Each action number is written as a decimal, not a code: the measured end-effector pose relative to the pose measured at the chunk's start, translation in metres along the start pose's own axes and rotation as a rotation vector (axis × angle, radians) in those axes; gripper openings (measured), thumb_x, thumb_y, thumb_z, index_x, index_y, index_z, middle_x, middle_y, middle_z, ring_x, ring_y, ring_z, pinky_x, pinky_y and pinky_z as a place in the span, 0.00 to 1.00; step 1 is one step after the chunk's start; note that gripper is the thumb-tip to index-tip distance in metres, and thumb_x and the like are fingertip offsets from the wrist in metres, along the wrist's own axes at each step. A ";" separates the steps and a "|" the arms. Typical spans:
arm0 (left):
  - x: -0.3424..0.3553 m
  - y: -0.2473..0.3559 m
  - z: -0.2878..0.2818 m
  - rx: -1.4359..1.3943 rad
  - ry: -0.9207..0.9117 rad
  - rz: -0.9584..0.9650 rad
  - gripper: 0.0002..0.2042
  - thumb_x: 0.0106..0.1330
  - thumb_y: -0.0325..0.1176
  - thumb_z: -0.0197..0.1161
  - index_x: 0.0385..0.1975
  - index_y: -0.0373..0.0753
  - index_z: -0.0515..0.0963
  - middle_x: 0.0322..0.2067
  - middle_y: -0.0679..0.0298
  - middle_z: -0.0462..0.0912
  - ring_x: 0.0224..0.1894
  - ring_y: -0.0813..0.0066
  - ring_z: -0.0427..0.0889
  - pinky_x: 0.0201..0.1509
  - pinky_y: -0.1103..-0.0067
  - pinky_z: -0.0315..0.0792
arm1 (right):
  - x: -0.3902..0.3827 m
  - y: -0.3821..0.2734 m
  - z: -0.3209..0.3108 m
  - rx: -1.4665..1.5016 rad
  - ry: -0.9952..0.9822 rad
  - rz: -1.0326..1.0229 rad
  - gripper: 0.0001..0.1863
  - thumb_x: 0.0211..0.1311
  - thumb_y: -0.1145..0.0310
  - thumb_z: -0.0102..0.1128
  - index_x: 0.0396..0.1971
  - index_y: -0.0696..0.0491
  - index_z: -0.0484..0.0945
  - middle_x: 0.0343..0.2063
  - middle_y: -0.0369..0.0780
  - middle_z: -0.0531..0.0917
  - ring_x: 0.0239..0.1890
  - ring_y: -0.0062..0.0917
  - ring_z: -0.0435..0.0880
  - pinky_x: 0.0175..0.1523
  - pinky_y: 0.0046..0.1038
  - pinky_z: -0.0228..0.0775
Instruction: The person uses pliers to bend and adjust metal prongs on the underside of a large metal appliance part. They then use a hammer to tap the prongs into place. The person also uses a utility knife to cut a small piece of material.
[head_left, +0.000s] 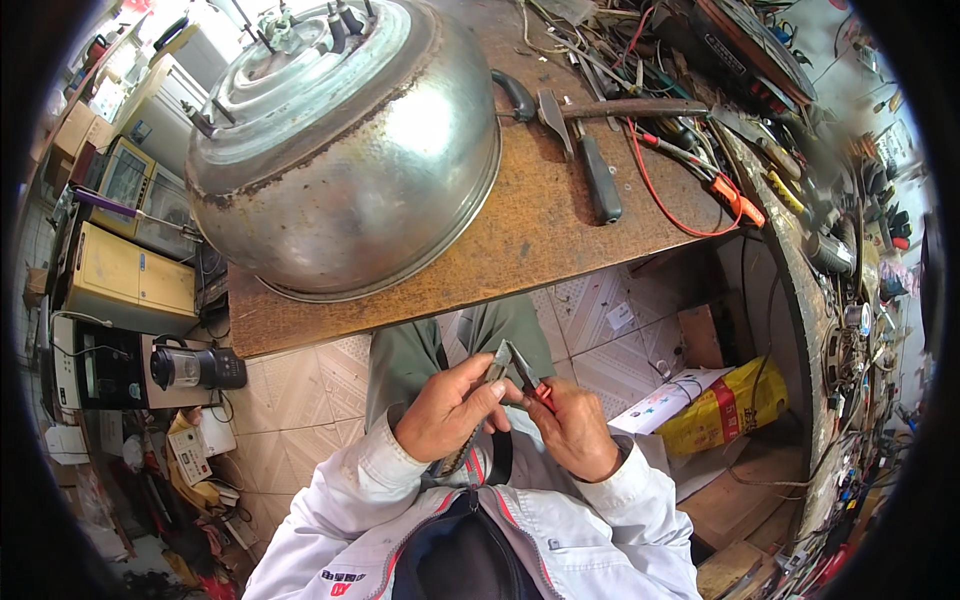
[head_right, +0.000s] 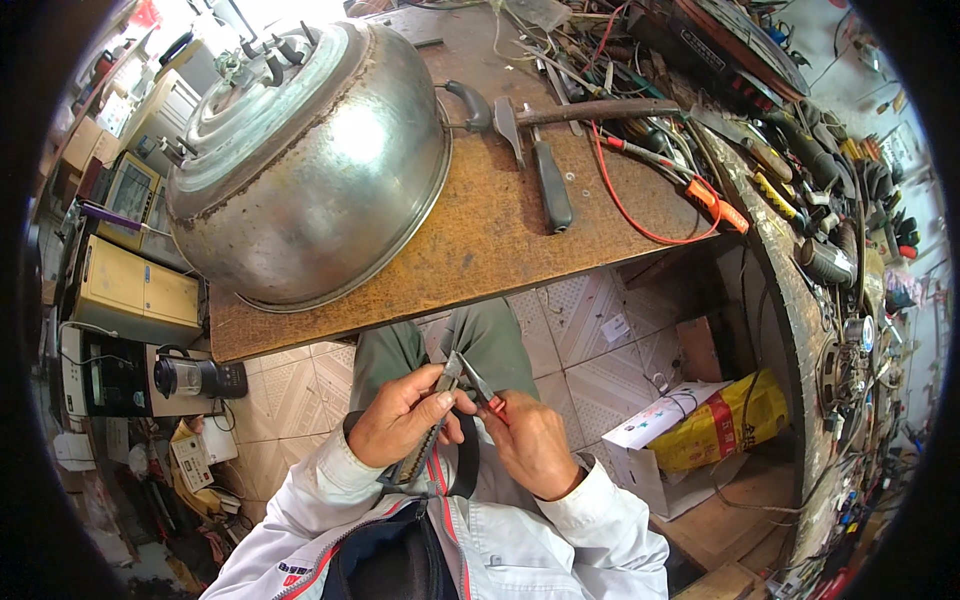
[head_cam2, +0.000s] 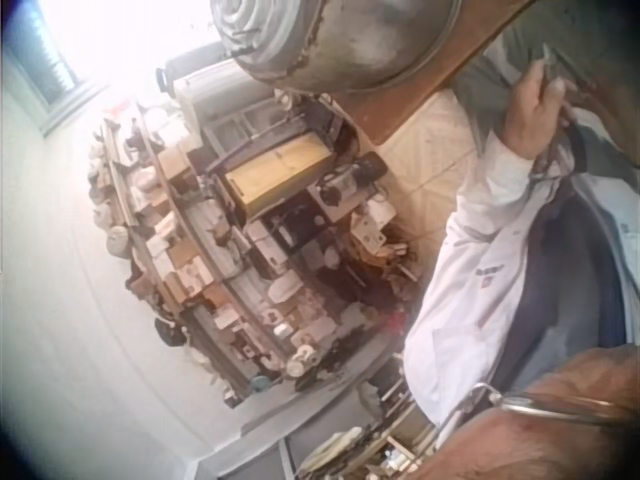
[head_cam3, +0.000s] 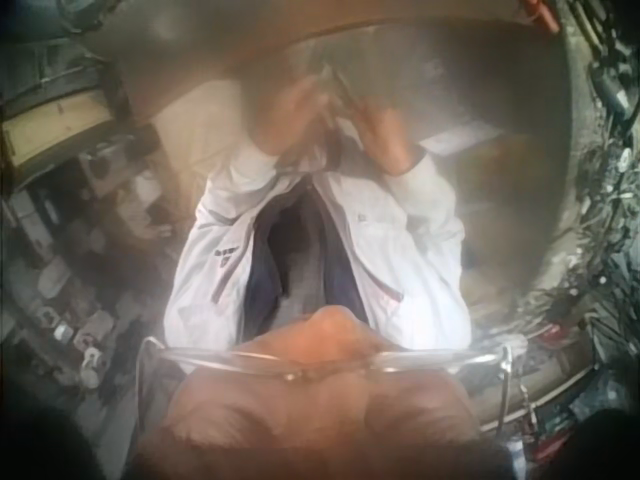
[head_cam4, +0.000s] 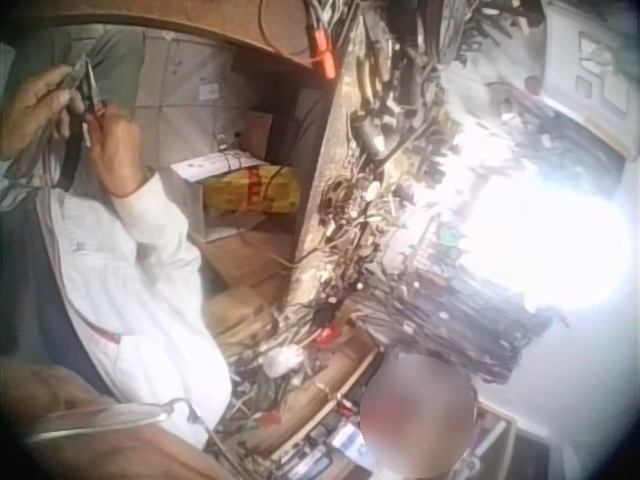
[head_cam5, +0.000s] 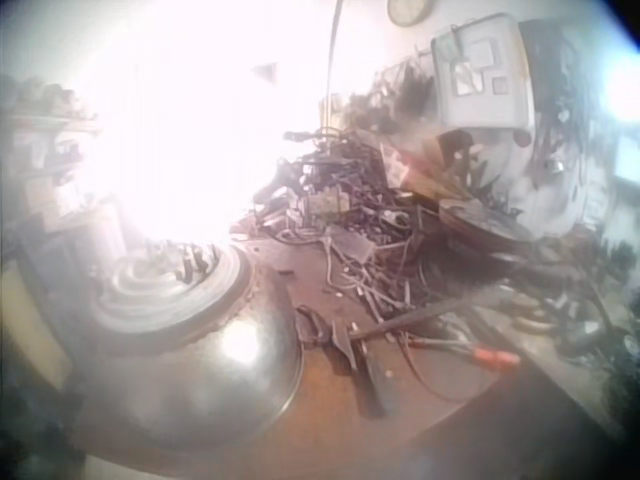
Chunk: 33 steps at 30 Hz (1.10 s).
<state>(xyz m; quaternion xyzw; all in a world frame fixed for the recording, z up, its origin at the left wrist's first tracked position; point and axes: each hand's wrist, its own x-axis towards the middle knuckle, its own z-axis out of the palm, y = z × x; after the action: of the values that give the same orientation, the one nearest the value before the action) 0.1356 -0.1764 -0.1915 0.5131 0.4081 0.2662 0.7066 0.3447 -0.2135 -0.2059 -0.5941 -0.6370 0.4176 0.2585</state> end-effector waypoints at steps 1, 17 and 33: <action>0.000 0.000 0.000 -0.005 0.003 -0.001 0.17 0.79 0.37 0.51 0.57 0.28 0.69 0.40 0.60 0.83 0.33 0.78 0.84 0.36 0.80 0.79 | 0.000 0.000 0.000 -0.012 0.002 -0.005 0.10 0.63 0.68 0.64 0.36 0.59 0.77 0.30 0.54 0.81 0.32 0.54 0.81 0.35 0.47 0.71; 0.001 -0.001 -0.002 -0.052 -0.038 -0.025 0.15 0.79 0.39 0.51 0.51 0.30 0.72 0.43 0.60 0.83 0.34 0.79 0.84 0.37 0.81 0.78 | 0.000 0.003 0.004 -0.082 0.045 -0.037 0.10 0.61 0.70 0.64 0.35 0.60 0.76 0.32 0.54 0.81 0.33 0.55 0.81 0.36 0.48 0.72; -0.006 -0.029 0.006 -0.160 0.042 -0.073 0.21 0.81 0.42 0.47 0.59 0.29 0.74 0.39 0.60 0.83 0.27 0.80 0.79 0.34 0.83 0.74 | -0.013 0.010 0.018 -0.091 -0.042 -0.015 0.09 0.60 0.70 0.64 0.34 0.60 0.75 0.30 0.56 0.81 0.32 0.56 0.81 0.36 0.48 0.74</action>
<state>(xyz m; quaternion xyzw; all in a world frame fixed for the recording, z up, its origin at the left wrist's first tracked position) 0.1361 -0.1943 -0.2162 0.4342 0.4187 0.2830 0.7457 0.3370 -0.2305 -0.2214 -0.5915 -0.6651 0.3985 0.2211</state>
